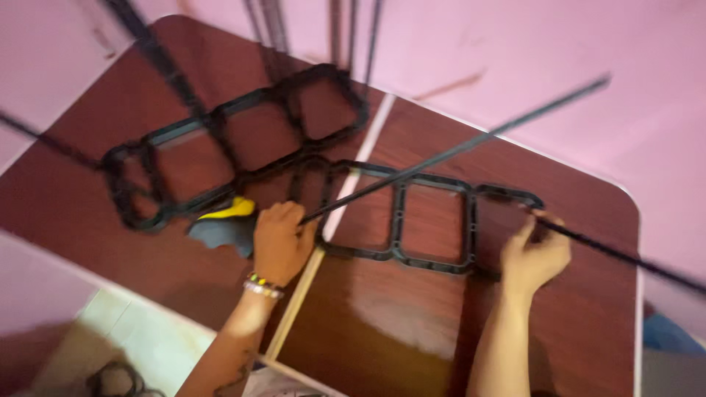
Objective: The person assembles a black plastic rack by inserting vertical rods into a base frame, wiping the rods with a cloth, and securing the components together on a wooden table.
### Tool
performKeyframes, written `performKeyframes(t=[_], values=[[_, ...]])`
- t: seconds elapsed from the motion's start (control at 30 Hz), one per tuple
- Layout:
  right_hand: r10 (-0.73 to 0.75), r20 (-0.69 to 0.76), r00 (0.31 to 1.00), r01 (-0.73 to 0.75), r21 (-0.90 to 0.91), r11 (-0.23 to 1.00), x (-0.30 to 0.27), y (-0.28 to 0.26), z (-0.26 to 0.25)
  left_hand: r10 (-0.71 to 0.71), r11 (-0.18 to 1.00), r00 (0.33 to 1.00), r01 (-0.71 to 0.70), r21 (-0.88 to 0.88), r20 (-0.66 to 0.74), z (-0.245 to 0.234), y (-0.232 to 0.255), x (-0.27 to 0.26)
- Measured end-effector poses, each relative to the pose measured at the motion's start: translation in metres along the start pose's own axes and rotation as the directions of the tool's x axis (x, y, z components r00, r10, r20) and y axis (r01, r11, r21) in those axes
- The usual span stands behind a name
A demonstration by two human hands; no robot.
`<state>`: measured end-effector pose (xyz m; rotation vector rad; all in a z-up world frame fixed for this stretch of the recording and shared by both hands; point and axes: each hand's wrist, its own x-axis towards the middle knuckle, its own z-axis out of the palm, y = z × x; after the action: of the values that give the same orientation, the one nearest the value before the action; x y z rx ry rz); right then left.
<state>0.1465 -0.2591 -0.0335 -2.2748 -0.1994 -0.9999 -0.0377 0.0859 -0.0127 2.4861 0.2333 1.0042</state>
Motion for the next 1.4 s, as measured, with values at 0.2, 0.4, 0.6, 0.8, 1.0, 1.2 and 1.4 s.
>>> performKeyframes(t=[0.2, 0.4, 0.6, 0.8, 1.0, 1.2, 1.4], values=[[0.022, 0.614, 0.789, -0.498, 0.618, 0.608, -0.061, -0.148, 0.041, -0.309, 0.951, 0.951, 0.309, 0.000, 0.003, -0.045, -0.020, -0.059], [-0.180, 0.863, 0.472, -0.830, 0.504, 0.238, -0.086, -0.236, 0.057, -0.317, 0.946, 0.948, 0.316, -0.074, 0.000, -0.051, -0.020, -0.065], [-0.300, 0.877, 0.376, -0.806, 0.469, 0.362, -0.114, -0.283, 0.083, -0.324, 0.931, 0.944, 0.330, -0.159, 0.063, -0.057, -0.037, -0.060], [-0.290, 0.863, 0.414, -0.760, 0.503, 0.412, -0.135, -0.307, 0.094, -0.248, 0.965, 0.964, 0.254, -0.060, 0.094, -0.084, -0.074, -0.069], [-0.253, 0.827, 0.501, -0.711, 0.561, 0.425, -0.116, -0.298, 0.098, -0.240, 0.970, 0.931, 0.240, -0.035, -0.276, -0.135, -0.156, -0.072], [-0.292, 0.748, 0.597, -0.548, 0.645, 0.532, -0.122, -0.284, 0.090, -0.164, 0.895, 0.968, 0.228, 0.384, -0.191, -0.122, -0.187, -0.079], [-0.419, 0.654, 0.630, -0.394, 0.734, 0.554, -0.125, -0.280, 0.075, -0.267, 0.871, 0.939, 0.332, 0.362, -0.219, -0.121, -0.173, -0.090]])
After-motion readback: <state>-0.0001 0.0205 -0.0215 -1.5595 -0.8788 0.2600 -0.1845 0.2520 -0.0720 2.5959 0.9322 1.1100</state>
